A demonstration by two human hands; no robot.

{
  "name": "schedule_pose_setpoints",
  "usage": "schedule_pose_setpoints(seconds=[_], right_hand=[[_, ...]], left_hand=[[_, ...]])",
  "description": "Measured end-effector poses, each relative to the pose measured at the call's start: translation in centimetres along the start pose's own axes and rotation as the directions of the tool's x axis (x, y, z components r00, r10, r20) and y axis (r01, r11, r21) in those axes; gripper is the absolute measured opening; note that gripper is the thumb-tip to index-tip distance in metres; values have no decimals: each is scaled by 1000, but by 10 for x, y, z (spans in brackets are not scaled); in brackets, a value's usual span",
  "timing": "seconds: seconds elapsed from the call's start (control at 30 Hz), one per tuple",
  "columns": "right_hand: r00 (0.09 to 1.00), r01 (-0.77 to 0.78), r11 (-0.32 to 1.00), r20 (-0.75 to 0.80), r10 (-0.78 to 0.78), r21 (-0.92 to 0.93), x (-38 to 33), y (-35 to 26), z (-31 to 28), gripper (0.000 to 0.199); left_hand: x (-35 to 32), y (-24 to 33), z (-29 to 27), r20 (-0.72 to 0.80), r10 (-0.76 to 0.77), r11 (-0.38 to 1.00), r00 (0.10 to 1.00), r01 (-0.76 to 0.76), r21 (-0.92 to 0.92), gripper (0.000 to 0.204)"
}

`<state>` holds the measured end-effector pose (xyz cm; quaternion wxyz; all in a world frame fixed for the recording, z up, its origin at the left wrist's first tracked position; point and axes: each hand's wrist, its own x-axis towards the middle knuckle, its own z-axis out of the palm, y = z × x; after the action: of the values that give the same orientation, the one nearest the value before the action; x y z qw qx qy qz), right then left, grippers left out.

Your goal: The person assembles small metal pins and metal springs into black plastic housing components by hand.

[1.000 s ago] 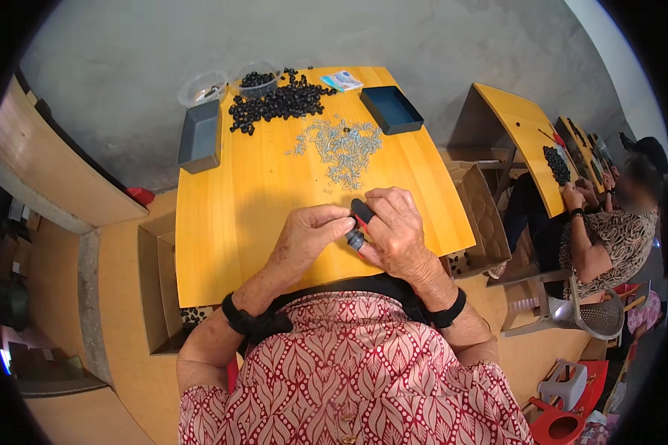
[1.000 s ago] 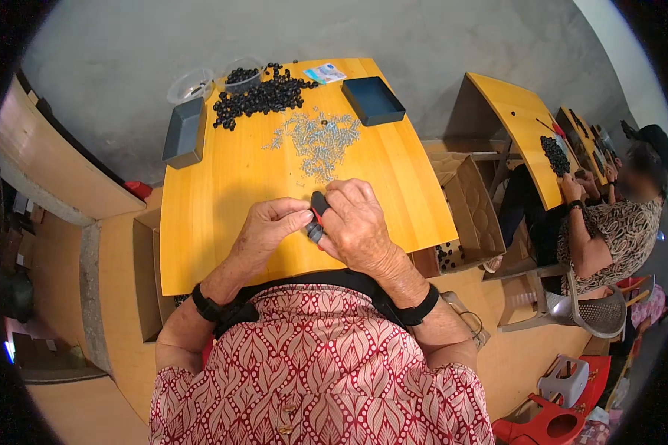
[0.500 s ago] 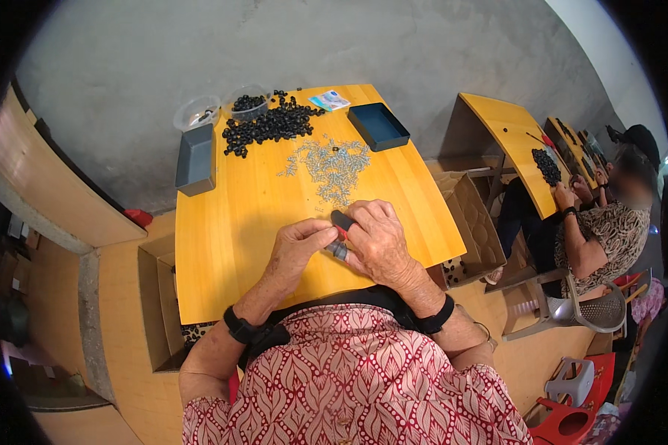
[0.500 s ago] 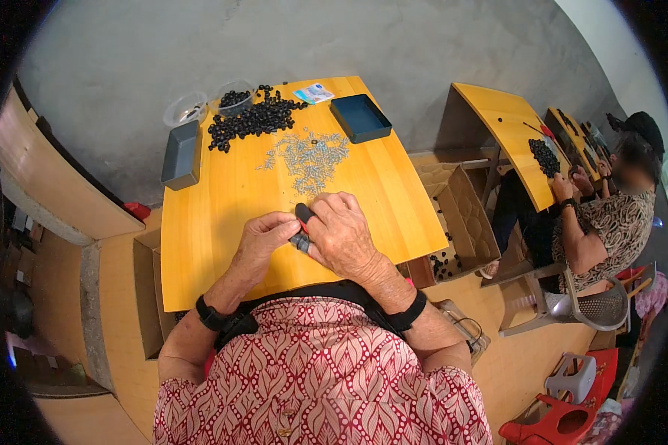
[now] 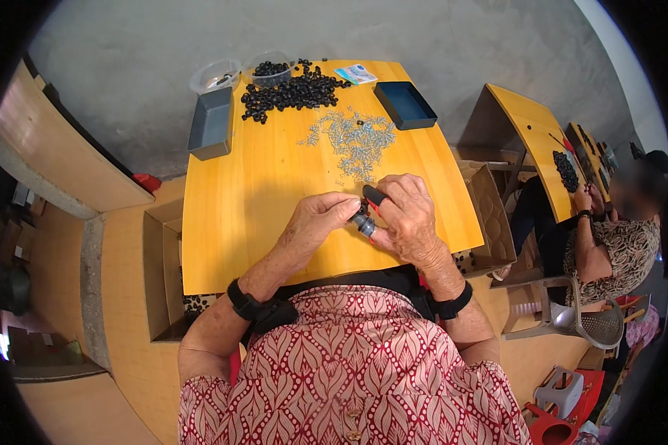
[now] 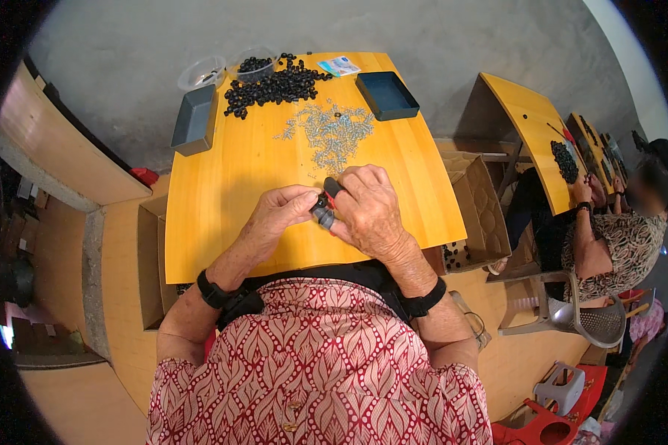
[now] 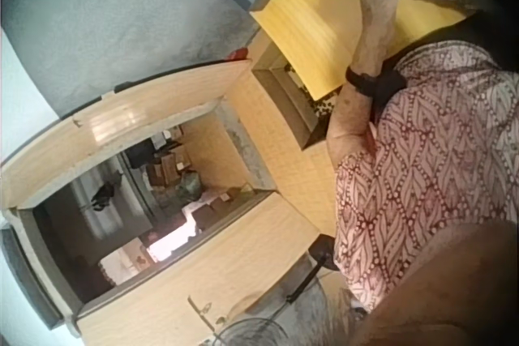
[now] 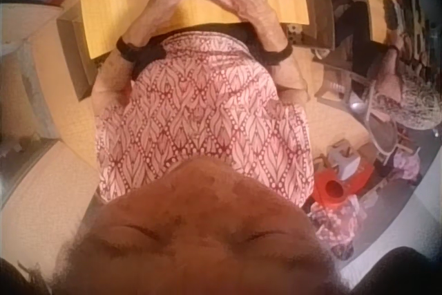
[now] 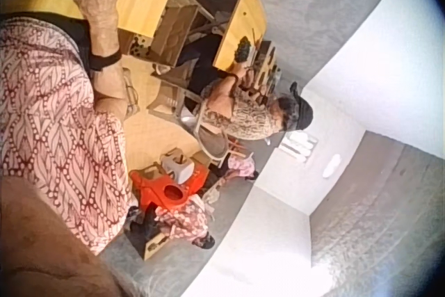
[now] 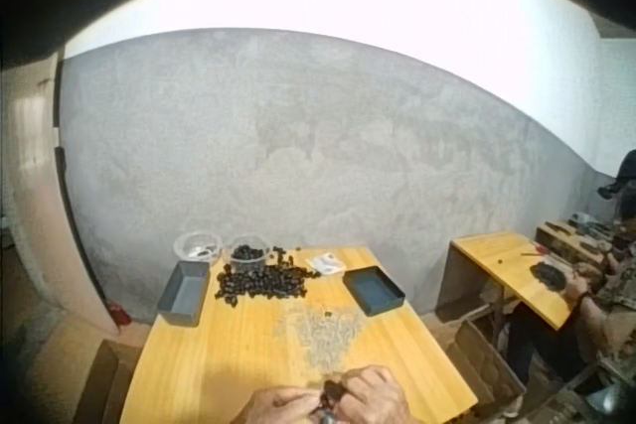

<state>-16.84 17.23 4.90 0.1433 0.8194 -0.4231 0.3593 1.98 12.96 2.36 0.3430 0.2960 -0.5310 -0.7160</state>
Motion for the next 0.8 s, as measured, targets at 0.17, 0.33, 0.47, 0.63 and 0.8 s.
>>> schedule_pose_setpoints(seconds=[0.17, 0.33, 0.47, 0.63, 0.8], right_hand=[[1000, 5, 1000, -5, -5, -2, -1, -2, 1, 34], [998, 35, 999, -49, -34, 20, -1, -6, 3, 31], [997, 54, 998, -54, -51, 42, -3, -7, 7, 30], [998, 48, 999, -53, -46, 26, -4, -8, 13, 27], [998, 38, 999, -43, -38, 14, -6, -9, 14, 27]], left_hand=[[-1, -1, -2, 61, 13, 1000, 998, -15, 25, 26], [-7, 3, 4, 39, 83, 994, 996, -86, 74, 24], [-6, -2, 4, 11, 95, 992, 995, -96, 88, 23], [-3, -4, 2, -3, 88, 992, 996, -87, 87, 23], [-1, -7, -2, -2, 58, 994, 998, -57, 93, 21]])
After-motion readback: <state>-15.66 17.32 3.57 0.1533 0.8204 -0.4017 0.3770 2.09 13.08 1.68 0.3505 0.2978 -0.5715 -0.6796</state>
